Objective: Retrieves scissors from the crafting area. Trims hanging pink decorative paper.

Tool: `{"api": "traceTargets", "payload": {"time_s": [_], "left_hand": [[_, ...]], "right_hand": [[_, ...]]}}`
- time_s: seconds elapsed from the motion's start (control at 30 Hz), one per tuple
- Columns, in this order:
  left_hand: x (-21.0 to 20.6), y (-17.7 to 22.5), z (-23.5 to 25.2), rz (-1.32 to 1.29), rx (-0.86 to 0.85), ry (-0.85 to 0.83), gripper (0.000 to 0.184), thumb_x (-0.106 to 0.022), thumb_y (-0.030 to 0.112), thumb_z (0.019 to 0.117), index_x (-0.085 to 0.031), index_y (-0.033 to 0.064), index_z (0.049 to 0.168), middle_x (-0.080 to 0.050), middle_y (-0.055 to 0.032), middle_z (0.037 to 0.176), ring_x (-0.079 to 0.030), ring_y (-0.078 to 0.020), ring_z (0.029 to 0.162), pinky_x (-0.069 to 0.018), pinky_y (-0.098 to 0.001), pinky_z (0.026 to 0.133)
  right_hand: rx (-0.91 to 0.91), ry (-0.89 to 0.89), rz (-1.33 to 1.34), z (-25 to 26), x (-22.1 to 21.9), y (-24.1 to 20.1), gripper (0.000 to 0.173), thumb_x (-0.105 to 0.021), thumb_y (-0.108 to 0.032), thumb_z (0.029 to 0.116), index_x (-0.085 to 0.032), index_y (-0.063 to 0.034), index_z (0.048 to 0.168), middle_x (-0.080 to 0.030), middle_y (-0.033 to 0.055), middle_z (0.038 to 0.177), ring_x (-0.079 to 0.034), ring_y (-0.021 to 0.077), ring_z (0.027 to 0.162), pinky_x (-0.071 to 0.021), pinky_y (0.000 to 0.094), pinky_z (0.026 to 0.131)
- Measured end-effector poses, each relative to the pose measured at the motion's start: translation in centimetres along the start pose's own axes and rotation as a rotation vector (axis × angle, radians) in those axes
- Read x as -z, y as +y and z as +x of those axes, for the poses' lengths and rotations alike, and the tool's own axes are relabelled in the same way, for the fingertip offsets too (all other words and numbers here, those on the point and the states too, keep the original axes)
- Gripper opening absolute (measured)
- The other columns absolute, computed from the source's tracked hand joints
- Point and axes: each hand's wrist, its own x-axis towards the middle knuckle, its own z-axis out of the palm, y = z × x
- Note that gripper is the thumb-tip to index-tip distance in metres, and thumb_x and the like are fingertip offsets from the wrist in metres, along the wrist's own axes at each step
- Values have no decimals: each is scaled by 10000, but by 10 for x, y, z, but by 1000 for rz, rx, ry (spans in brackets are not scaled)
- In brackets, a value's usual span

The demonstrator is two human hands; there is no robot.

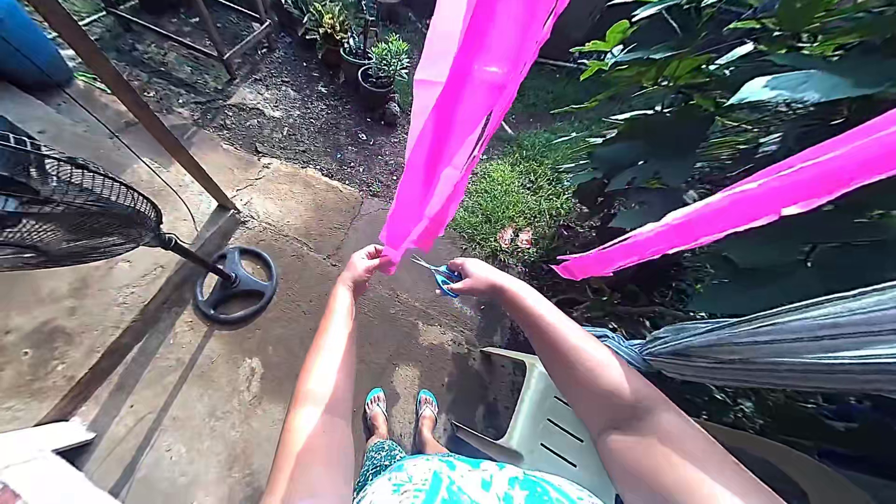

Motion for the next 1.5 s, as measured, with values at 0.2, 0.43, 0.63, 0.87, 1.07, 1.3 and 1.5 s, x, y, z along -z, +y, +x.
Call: {"api": "traceTargets", "payload": {"time_s": [0.2,0.43,0.63,0.87,1.07,1.3,1.5], "left_hand": [[13,-4,3,15,18,4,167,-640,49,968,-641,26,1133,-696,-36,931,-663,-91,791,-574,-306,790],[13,5,4,-2,31,42,144,-615,1,979,-634,11,1122,-689,-39,917,-649,-86,745,-573,-291,735],[18,7,4,-16,41,74,148,-637,-2,964,-640,14,1111,-687,-47,917,-648,-95,763,-566,-295,754],[17,8,4,-16,51,93,157,-643,-1,966,-643,4,1123,-685,-59,942,-646,-105,788,-564,-305,778],[17,5,4,-29,46,78,153,-645,-9,965,-643,-3,1118,-692,-65,936,-656,-106,784,-571,-308,778],[17,8,-2,-7,47,82,144,-646,-8,967,-642,-15,1110,-693,-69,936,-649,-106,786,-563,-307,779],[19,8,-3,1,35,73,107,-655,7,965,-655,0,1072,-689,-54,900,-643,-95,768,-558,-295,761]], "right_hand": [[107,-18,-12,30,9,-2,383,-773,-294,928,-663,50,1058,-654,206,986,-630,327,922,-493,550,884],[133,-15,-20,35,22,-23,385,-821,-279,880,-670,35,1046,-658,185,905,-632,320,861,-503,564,840],[151,-68,-140,31,29,-30,400,-850,-308,850,-689,4,1041,-665,160,885,-635,309,859,-500,561,846],[144,-33,-220,38,27,-25,468,-856,-429,820,-715,-32,1024,-674,151,936,-636,319,898,-496,586,865],[133,8,-255,50,25,-36,455,-840,-433,834,-717,-29,1000,-686,169,912,-651,350,905,-497,622,862],[143,40,-219,52,20,-42,417,-845,-384,847,-717,-12,985,-691,187,910,-658,374,913,-498,638,873],[141,34,-227,46,17,-46,325,-751,-322,947,-737,-24,1078,-716,214,1039,-671,391,1041,-487,618,967]]}}
